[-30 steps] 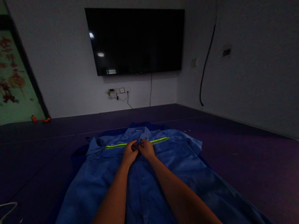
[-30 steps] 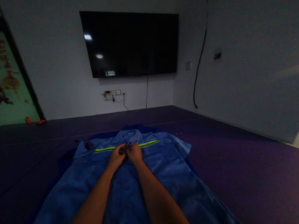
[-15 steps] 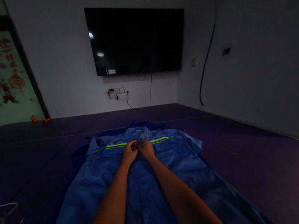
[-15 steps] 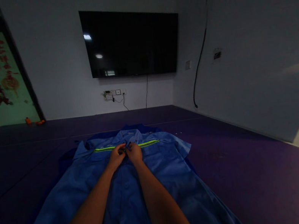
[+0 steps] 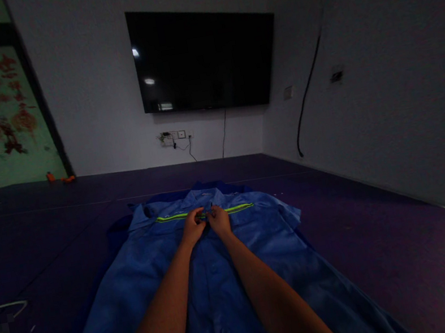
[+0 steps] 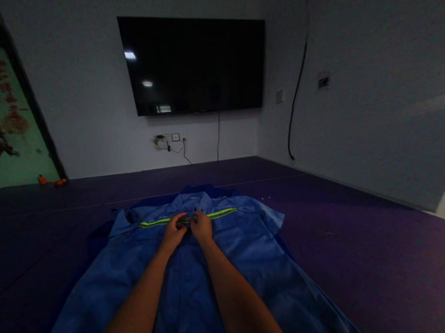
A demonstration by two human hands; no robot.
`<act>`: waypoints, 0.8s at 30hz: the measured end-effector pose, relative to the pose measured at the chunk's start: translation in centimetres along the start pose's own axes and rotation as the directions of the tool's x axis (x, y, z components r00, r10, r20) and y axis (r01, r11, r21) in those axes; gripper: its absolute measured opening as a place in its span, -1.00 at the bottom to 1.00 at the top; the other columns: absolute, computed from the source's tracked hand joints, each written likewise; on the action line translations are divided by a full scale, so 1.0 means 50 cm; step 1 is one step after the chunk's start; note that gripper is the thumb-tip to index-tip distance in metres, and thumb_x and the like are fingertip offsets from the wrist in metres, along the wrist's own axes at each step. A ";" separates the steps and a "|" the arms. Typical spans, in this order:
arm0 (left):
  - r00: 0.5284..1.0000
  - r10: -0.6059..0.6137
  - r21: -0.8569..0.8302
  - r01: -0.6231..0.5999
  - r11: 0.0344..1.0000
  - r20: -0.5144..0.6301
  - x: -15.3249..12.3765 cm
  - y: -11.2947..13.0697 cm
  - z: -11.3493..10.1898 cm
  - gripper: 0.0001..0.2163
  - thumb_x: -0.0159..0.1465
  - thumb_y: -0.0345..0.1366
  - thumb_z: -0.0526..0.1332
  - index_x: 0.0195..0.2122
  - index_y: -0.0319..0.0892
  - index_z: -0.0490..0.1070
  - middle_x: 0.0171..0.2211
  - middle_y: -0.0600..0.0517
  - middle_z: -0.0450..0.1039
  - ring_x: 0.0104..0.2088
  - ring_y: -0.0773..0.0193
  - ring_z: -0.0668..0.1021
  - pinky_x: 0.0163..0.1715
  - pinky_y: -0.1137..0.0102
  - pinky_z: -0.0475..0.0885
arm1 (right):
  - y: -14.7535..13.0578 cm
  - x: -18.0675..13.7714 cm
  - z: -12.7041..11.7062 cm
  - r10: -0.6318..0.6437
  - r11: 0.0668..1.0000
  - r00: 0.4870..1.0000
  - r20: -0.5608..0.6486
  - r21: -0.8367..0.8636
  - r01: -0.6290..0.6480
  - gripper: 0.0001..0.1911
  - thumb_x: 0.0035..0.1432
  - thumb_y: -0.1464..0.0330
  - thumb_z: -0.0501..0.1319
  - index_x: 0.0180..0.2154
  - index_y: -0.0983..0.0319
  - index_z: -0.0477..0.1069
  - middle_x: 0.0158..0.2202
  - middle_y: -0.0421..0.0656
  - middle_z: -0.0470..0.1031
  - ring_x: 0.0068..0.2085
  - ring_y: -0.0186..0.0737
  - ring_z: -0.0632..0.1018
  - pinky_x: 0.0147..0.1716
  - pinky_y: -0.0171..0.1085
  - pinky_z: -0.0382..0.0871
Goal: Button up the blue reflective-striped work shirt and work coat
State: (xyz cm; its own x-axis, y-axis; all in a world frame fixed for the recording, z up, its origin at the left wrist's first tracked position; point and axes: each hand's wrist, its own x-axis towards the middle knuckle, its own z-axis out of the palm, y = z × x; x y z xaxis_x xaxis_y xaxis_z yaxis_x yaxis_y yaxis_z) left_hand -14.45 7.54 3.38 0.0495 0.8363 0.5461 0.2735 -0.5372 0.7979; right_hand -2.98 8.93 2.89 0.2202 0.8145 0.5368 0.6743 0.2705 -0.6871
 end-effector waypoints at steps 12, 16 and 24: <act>0.997 -0.041 -0.015 0.040 0.999 -0.062 0.000 0.009 0.004 -0.75 0.06 -0.28 0.23 -0.22 -0.22 0.40 -0.07 -0.09 0.37 -0.22 0.30 0.47 -0.18 0.39 0.34 | 0.026 0.016 0.008 0.101 0.949 0.993 -0.065 0.305 -0.077 -0.74 0.13 0.28 -0.03 -0.30 0.29 0.34 -0.53 -0.21 0.38 -0.49 -0.32 0.39 -0.54 -0.42 0.24; 0.986 -0.072 0.009 0.075 0.997 -0.148 -0.001 0.003 -0.003 -0.82 0.12 -0.19 0.15 -0.42 -0.22 0.37 -0.44 0.04 0.42 -0.42 0.35 0.45 -0.37 0.47 0.33 | 0.023 0.011 0.011 0.197 0.839 0.978 0.068 0.504 -0.204 -0.68 0.17 0.31 -0.10 -0.20 0.31 0.33 -0.47 -0.13 0.45 -0.48 -0.29 0.47 -0.52 -0.38 0.33; 0.982 -0.092 0.191 0.124 0.974 -0.168 -0.019 0.012 -0.023 -0.70 0.16 -0.15 0.06 -0.65 -0.17 0.19 -0.68 0.14 0.21 -0.58 0.38 0.33 -0.53 0.49 0.15 | 0.031 -0.012 0.012 0.053 0.912 0.988 0.142 0.396 -0.106 -0.62 -0.02 0.55 0.01 -0.14 0.26 0.37 -0.32 -0.16 0.50 -0.29 -0.29 0.50 -0.24 -0.30 0.37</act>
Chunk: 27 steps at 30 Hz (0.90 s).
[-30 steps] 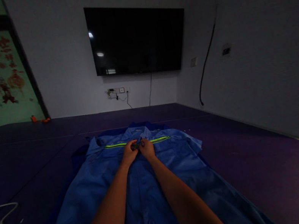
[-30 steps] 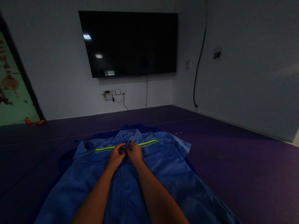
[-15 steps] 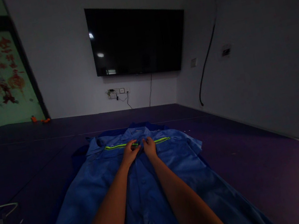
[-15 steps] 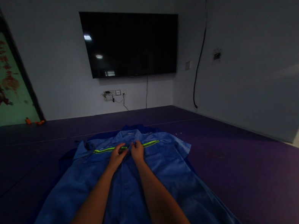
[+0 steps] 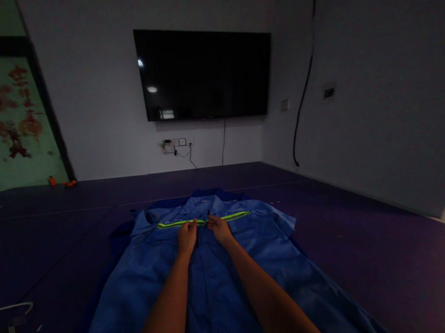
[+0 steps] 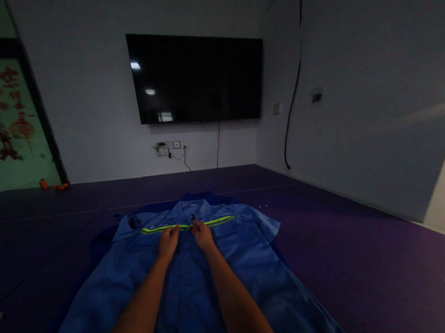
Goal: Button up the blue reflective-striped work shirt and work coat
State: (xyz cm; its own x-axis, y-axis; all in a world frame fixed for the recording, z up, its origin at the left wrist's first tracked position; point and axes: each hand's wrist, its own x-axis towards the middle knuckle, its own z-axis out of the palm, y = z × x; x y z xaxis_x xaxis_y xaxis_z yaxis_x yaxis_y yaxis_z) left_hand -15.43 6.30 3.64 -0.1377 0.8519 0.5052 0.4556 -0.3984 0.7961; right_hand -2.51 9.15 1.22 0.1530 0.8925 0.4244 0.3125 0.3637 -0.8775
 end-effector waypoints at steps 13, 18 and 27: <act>0.991 0.034 0.063 -0.043 0.997 0.130 -0.083 -0.002 -0.040 -0.86 0.07 -0.31 0.19 -0.35 -0.23 0.39 -0.38 0.00 0.43 -0.34 0.31 0.47 -0.28 0.41 0.36 | -0.032 -0.091 -0.037 -0.174 0.960 0.970 0.170 -0.190 0.206 -0.60 -0.07 0.62 0.02 -0.22 0.22 0.46 -0.16 -0.15 0.49 -0.07 -0.18 0.45 -0.01 -0.17 0.26; 0.976 0.136 0.188 -0.168 0.968 0.168 -0.106 0.011 -0.050 -0.90 0.03 -0.38 0.21 -0.41 -0.26 0.45 -0.30 -0.07 0.43 -0.20 0.22 0.46 -0.14 0.33 0.34 | -0.047 -0.116 -0.043 -0.160 0.924 0.968 0.192 -0.315 0.215 -0.55 -0.08 0.65 0.00 -0.20 0.24 0.47 -0.10 -0.13 0.46 -0.03 -0.20 0.43 0.02 -0.20 0.24; 0.970 0.133 0.251 -0.184 0.950 0.205 -0.110 0.012 -0.043 -0.87 0.03 -0.43 0.20 -0.38 -0.23 0.49 -0.14 -0.10 0.40 -0.08 0.19 0.42 -0.04 0.29 0.30 | -0.064 -0.126 -0.037 -0.166 0.842 0.946 0.278 -0.459 0.283 -0.60 0.00 0.62 0.02 -0.16 0.29 0.46 -0.05 -0.05 0.43 -0.01 -0.23 0.41 0.03 -0.28 0.20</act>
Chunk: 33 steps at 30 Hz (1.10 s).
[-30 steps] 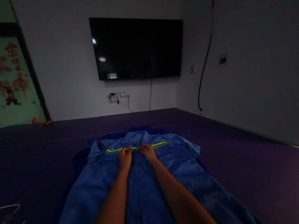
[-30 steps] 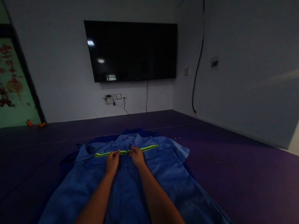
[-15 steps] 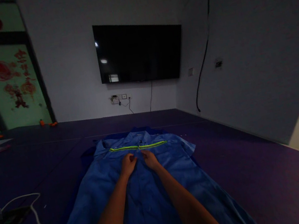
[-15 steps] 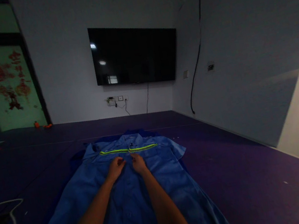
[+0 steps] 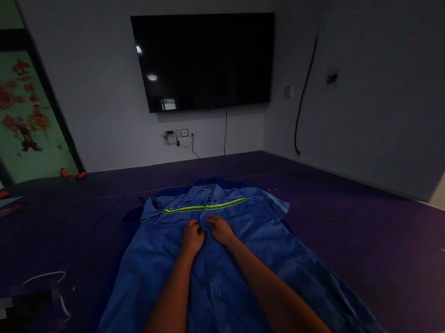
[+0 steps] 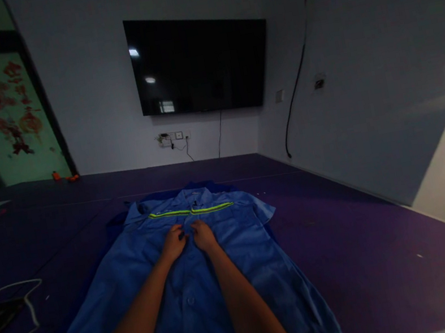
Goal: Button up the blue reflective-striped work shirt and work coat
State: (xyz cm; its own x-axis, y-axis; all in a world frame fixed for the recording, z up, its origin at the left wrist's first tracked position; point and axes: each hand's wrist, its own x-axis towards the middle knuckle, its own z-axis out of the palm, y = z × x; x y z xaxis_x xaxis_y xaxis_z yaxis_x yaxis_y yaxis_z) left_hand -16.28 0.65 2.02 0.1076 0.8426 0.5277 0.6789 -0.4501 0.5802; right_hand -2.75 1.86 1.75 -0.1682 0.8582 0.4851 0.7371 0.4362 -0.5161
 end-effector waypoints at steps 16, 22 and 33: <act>1.000 0.011 0.009 -0.011 1.000 -0.014 0.015 0.013 -0.017 -0.89 0.04 -0.48 0.16 -0.55 -0.24 0.46 -0.41 -0.04 0.46 -0.29 0.26 0.48 -0.22 0.38 0.35 | -0.018 -0.004 -0.013 -0.034 0.999 0.998 -0.047 0.036 0.036 -0.81 -0.02 0.57 0.13 -0.35 0.28 0.46 -0.26 -0.08 0.50 -0.16 -0.23 0.46 -0.08 -0.30 0.26; 0.999 -0.053 -0.082 0.052 0.995 -0.011 0.013 0.014 -0.017 -0.88 0.07 -0.49 0.13 -0.49 -0.23 0.45 -0.43 0.00 0.46 -0.35 0.32 0.48 -0.29 0.43 0.35 | -0.018 -0.004 -0.019 -0.037 0.999 0.996 -0.077 0.025 0.039 -0.85 -0.03 0.50 0.19 -0.35 0.27 0.47 -0.27 -0.10 0.50 -0.17 -0.23 0.46 -0.11 -0.29 0.28; 0.995 -0.100 -0.181 0.096 0.979 -0.015 0.013 0.018 -0.021 -0.89 0.10 -0.41 0.13 -0.44 -0.23 0.45 -0.44 0.01 0.48 -0.37 0.31 0.49 -0.31 0.42 0.36 | -0.032 -0.010 -0.021 0.064 0.997 0.994 -0.091 -0.031 -0.067 -0.88 0.01 0.39 0.19 -0.41 0.21 0.51 -0.23 -0.11 0.52 -0.12 -0.18 0.46 -0.09 -0.29 0.26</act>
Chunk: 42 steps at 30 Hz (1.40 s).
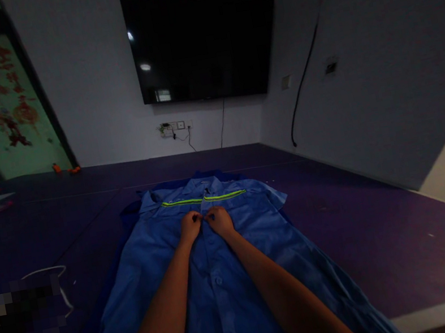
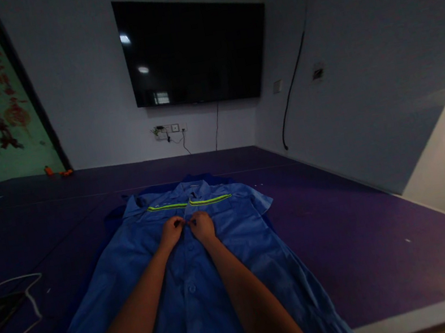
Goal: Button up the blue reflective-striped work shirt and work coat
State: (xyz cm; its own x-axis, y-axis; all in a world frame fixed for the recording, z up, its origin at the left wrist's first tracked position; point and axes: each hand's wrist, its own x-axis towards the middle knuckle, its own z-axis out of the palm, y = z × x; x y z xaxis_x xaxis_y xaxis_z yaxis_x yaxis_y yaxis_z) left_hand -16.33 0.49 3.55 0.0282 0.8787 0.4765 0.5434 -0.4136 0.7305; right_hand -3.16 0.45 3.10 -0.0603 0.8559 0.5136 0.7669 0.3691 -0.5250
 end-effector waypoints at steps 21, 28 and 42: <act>1.000 0.004 0.057 -0.003 0.998 -0.012 0.004 -0.011 0.005 -0.89 0.07 -0.48 0.13 -0.49 -0.25 0.45 -0.44 -0.01 0.47 -0.36 0.32 0.48 -0.29 0.42 0.35 | 0.001 -0.002 0.007 -0.003 0.998 1.000 -0.001 -0.067 0.002 -0.87 0.05 0.41 0.13 -0.36 0.26 0.44 -0.18 -0.04 0.46 -0.04 -0.16 0.39 -0.06 -0.27 0.19; 1.000 0.017 0.025 -0.017 1.000 -0.018 0.004 -0.008 0.004 -0.89 0.08 -0.46 0.13 -0.49 -0.24 0.45 -0.42 0.00 0.48 -0.34 0.32 0.49 -0.27 0.42 0.36 | -0.005 -0.006 0.003 0.023 0.997 1.000 -0.009 -0.077 -0.024 -0.86 0.05 0.41 0.11 -0.36 0.27 0.43 -0.17 -0.02 0.44 -0.03 -0.14 0.37 -0.05 -0.26 0.18; 1.000 -0.014 -0.062 0.014 0.998 0.001 0.001 -0.001 0.001 -0.86 0.09 -0.36 0.11 -0.43 -0.24 0.46 -0.44 0.00 0.50 -0.39 0.30 0.51 -0.33 0.42 0.38 | 0.010 0.003 0.003 -0.029 0.999 0.999 -0.012 0.040 0.030 -0.85 -0.01 0.46 0.12 -0.37 0.25 0.44 -0.18 -0.08 0.46 -0.07 -0.19 0.41 -0.05 -0.25 0.20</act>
State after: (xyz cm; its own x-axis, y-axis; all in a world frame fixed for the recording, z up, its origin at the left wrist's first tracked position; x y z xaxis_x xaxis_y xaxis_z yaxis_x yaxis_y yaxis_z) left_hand -16.32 0.55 3.53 0.0218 0.8846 0.4658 0.4908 -0.4154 0.7658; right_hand -2.90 0.80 2.81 -0.0751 0.8403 0.5369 0.7389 0.4085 -0.5359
